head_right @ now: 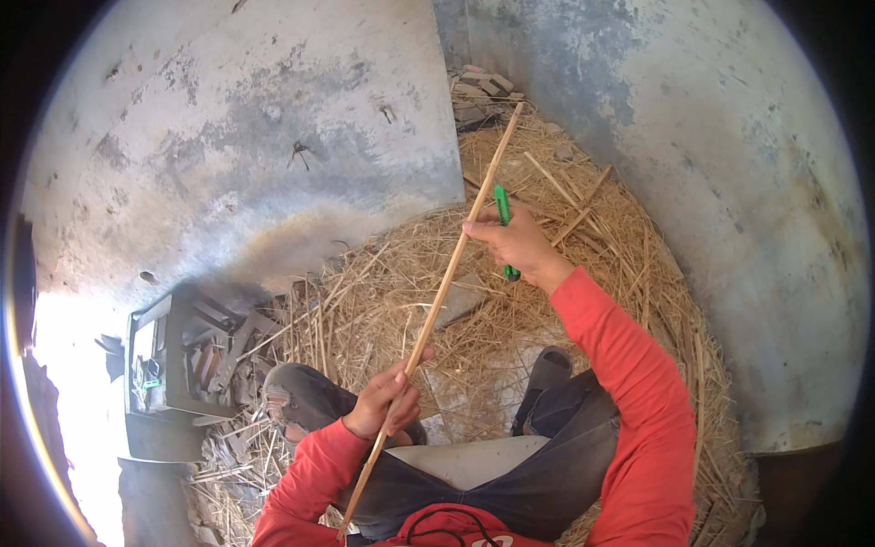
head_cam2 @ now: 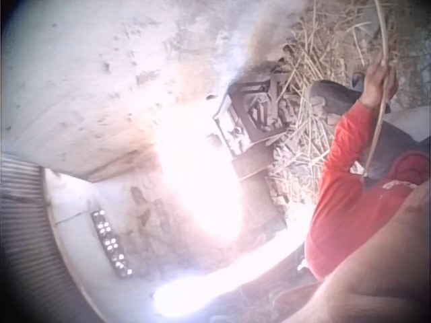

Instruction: The person peels the outer layer from a thin bamboo shoot using a small green blade and their hands, then scrapes the surface of the shoot with a metal blade while holding it upright.

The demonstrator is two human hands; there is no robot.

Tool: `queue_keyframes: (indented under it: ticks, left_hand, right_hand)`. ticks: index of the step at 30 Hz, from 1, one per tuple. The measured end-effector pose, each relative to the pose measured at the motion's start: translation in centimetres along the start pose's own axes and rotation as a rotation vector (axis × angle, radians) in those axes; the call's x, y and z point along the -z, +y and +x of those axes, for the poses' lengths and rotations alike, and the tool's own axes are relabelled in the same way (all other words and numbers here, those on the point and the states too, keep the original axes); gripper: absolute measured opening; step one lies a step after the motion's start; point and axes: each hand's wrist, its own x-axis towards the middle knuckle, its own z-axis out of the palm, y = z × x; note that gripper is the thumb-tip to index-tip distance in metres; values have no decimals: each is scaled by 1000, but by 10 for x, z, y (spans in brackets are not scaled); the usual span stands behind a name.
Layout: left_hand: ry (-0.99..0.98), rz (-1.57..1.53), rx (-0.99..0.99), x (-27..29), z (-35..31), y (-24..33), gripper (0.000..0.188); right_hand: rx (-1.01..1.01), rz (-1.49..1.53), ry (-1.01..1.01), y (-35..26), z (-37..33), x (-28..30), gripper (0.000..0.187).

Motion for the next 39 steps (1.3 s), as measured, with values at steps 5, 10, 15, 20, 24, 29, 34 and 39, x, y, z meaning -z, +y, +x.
queue_keyframes:
  ticks: [5,10,15,20,24,29,34,39]
  left_hand:
    - [-16,59,1,0,-2,-3,61]
    - [-90,72,-21,0,-8,3,73]
    - [-136,86,-23,9,-15,13,72]
    - [-170,128,-4,13,-22,11,68]
    - [-142,162,-10,14,-20,9,67]
    - [-17,256,-107,8,-3,3,72]
    - [124,351,-222,2,12,6,73]
    - [444,1086,-465,3,17,12,60]
  right_hand:
    - [-42,57,33,0,-3,5,16]
    - [-44,179,166,-6,4,20,15]
    - [-6,370,430,2,22,58,16]
    - [72,401,547,-3,28,84,15]
    - [78,299,416,-13,15,62,21]
    - [49,-114,63,-15,-12,10,28]
    - [202,-398,-223,4,-40,-49,29]
    - [234,-446,-272,14,-47,-76,27]
